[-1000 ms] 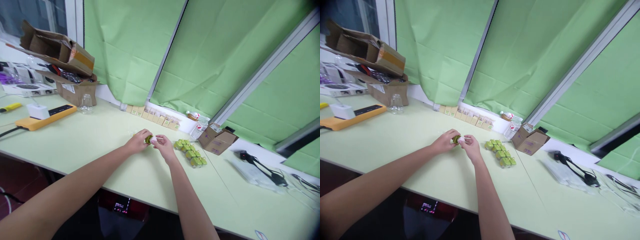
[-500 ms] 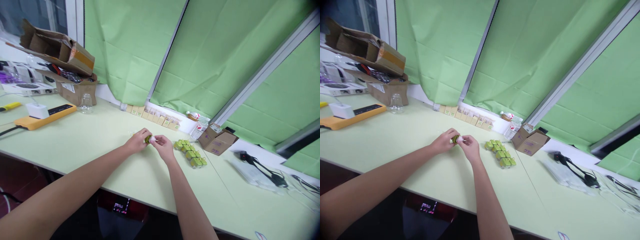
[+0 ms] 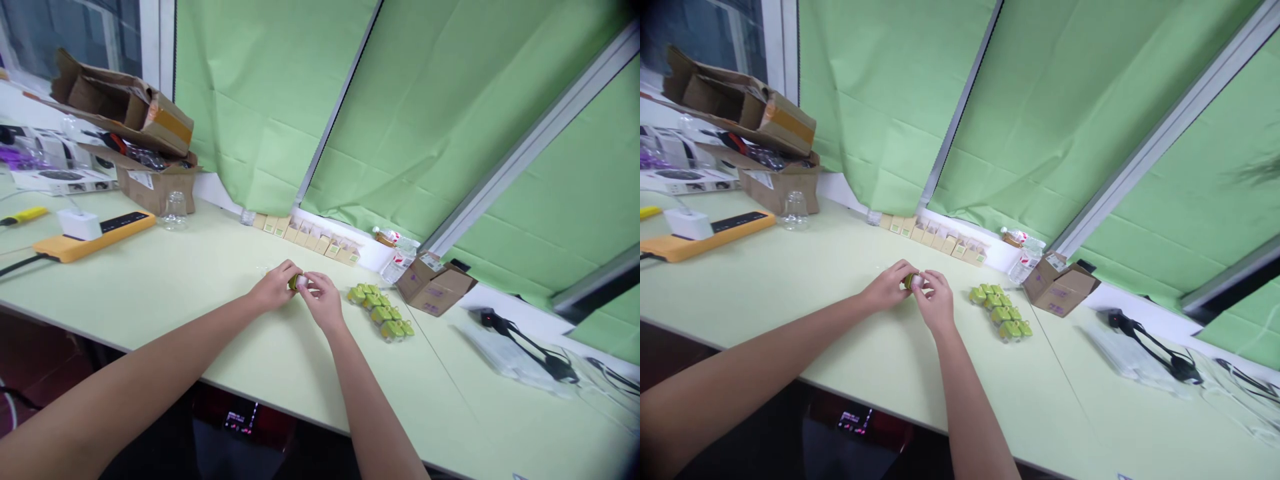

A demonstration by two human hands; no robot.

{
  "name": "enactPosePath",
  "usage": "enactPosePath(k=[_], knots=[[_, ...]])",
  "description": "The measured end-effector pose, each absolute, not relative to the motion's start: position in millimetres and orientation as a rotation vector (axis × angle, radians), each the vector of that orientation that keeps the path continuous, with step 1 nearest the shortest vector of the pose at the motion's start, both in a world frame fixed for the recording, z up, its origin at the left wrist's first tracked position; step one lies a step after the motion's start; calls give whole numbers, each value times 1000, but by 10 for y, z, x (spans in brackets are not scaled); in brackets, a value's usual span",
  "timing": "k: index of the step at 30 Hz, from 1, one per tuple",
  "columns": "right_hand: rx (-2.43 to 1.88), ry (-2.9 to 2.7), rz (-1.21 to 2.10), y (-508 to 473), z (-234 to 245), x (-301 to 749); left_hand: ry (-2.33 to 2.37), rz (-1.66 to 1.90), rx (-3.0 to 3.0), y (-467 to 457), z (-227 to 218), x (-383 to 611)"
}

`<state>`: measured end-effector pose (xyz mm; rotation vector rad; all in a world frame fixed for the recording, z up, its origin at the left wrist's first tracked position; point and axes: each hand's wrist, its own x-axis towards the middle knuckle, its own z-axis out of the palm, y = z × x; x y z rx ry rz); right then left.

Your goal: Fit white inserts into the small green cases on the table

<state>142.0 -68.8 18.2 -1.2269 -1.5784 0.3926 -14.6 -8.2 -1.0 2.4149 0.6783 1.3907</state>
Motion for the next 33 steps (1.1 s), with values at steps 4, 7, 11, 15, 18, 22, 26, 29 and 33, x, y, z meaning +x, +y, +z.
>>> enactPosePath(k=[4,7,11,15,18,22,26,29,33], knots=[[-1249,-1655,207,-760,250,1357,693,1407,2362,-73,-10,-142],[-1210,-1767,218,-770,266,1375,693,1390,2343,-57,-25,-146],[-1190,-1810,210,-744,240,1441,651,1363,2349,-50,-40,-142],[-1203,-1798,172,-735,216,1474,592,1380,2371,-65,-25,-131],[-1207,-1781,169,-744,216,1466,592,1371,2386,-76,1,-139],[-1201,-1774,166,-756,233,1437,624,1346,2417,-79,21,-143],[-1207,-1771,139,-760,250,1409,741,1326,2490,-79,21,-109],[-1202,-1768,118,-767,257,1391,849,1316,2523,-85,32,-99],[-1194,-1775,99,-780,261,1373,979,1270,2597,-91,66,-127]])
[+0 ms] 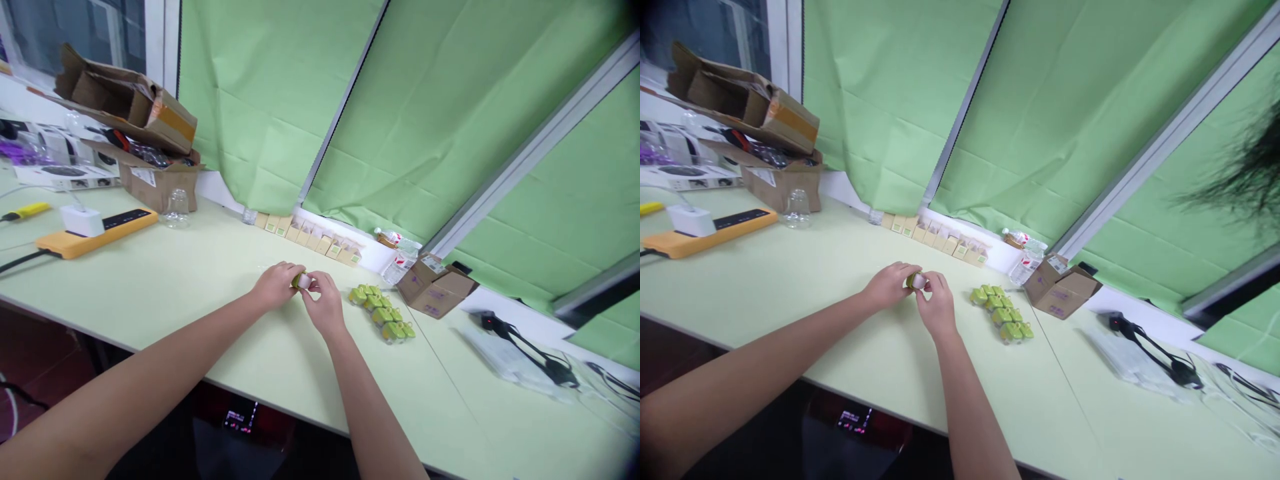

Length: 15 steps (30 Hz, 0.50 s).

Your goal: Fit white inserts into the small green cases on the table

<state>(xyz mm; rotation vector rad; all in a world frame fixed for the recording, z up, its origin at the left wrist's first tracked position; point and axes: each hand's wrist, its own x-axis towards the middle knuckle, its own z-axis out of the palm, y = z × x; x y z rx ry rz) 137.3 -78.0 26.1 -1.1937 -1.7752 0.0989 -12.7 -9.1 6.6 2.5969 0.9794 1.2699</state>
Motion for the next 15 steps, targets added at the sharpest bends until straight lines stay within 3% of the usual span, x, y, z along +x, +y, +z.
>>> enactPosePath(k=[15], knots=[[-1151,-1709,197,-796,291,1338,977,1293,2621,-84,62,-151]])
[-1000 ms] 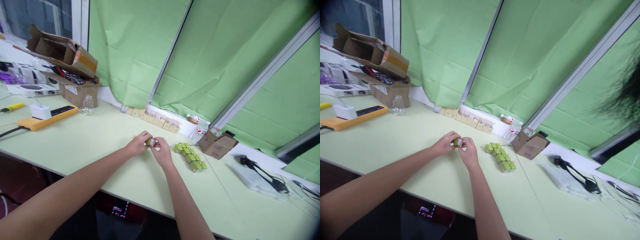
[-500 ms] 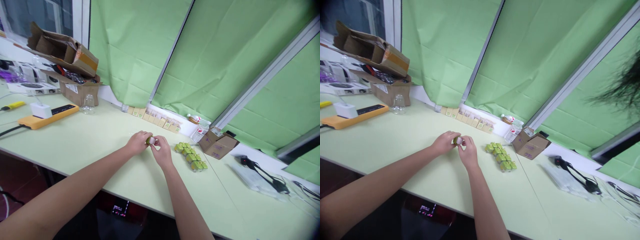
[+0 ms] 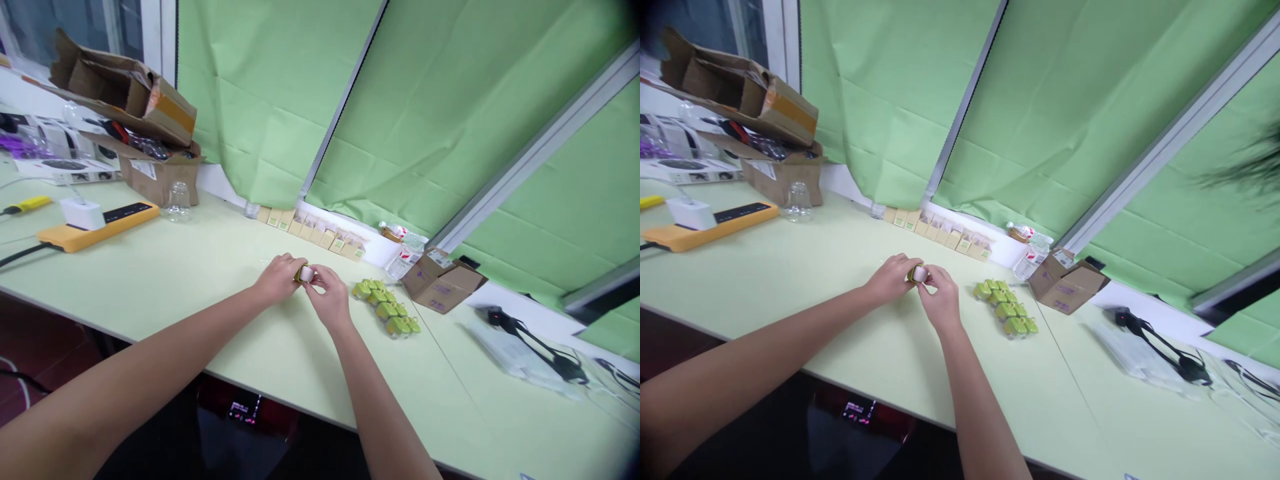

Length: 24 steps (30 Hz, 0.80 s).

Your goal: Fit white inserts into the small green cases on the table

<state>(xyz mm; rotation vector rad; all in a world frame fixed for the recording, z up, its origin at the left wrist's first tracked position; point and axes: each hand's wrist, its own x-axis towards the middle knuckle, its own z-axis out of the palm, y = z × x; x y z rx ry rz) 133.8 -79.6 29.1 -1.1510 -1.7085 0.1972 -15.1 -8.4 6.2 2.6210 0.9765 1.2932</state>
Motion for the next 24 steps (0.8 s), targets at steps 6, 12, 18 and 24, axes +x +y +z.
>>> enactPosePath(k=[6,12,18,24], knots=[[-1157,-1784,121,-761,243,1371,989,1214,2670,-74,45,-163],[-1250,-1733,71,-756,166,1353,990,1276,2649,-62,69,-177],[-1246,-1761,141,-788,174,1314,905,1278,2590,-76,99,-193],[-1130,-1515,556,-729,194,1294,912,1286,2418,-102,108,-185]])
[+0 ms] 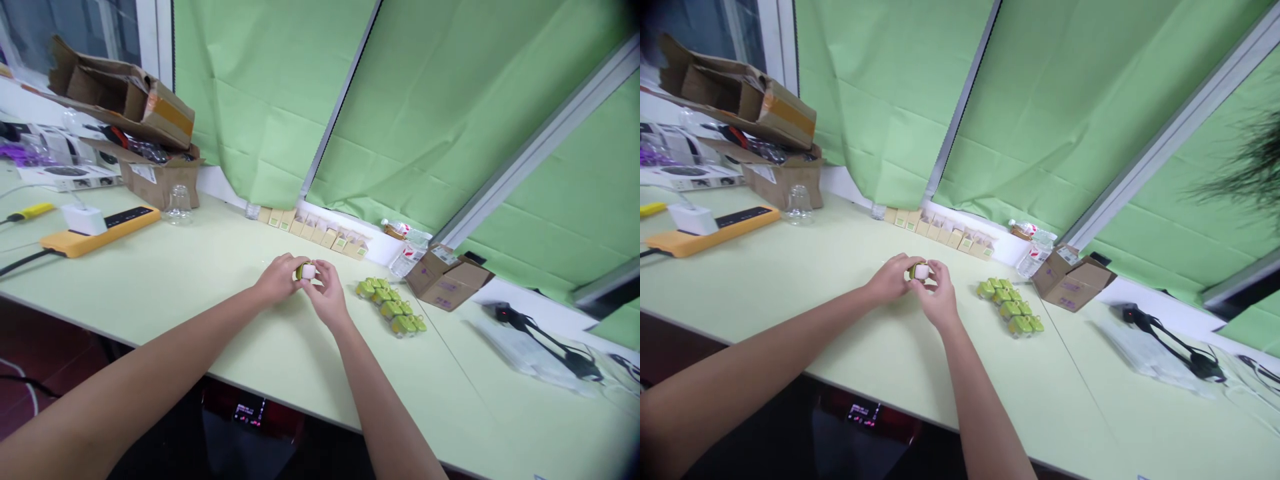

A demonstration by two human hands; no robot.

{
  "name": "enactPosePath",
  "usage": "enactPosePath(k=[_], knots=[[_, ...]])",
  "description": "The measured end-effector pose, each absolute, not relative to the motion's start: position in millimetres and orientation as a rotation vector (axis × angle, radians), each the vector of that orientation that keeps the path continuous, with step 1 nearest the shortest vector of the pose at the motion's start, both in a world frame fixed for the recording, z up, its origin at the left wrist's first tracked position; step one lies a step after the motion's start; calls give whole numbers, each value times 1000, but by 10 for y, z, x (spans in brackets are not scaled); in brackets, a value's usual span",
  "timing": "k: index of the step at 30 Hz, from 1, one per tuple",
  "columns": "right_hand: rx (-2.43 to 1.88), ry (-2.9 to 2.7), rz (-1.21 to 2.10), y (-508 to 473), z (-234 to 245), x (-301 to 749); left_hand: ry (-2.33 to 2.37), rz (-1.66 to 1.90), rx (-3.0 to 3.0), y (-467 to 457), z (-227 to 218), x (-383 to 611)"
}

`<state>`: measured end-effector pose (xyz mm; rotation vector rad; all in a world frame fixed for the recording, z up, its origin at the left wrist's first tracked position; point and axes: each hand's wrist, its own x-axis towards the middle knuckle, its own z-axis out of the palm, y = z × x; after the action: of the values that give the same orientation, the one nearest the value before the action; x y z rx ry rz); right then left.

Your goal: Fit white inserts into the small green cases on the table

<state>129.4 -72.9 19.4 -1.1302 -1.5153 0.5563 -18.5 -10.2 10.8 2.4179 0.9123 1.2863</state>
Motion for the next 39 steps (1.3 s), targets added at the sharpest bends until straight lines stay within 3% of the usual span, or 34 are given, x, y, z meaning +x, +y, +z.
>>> enactPosePath(k=[3,7,12,17,24,35,39], knots=[[-1130,-1285,813,-652,189,1431,802,1370,2365,-121,123,-186],[-1306,-1034,853,-617,214,1625,775,1469,2272,-134,134,-181],[-1072,-1242,1069,-659,269,1586,740,1464,2270,-156,129,-156],[-1293,-1022,991,-606,239,1722,750,1533,2187,-206,172,-149],[-1006,-1193,1485,-725,317,1595,607,1589,2223,-306,269,-107],[-1022,-1154,1122,-733,392,1654,703,1430,2364,-282,259,-138],[-1070,-962,967,-636,364,1759,1134,1372,2311,88,189,-458]])
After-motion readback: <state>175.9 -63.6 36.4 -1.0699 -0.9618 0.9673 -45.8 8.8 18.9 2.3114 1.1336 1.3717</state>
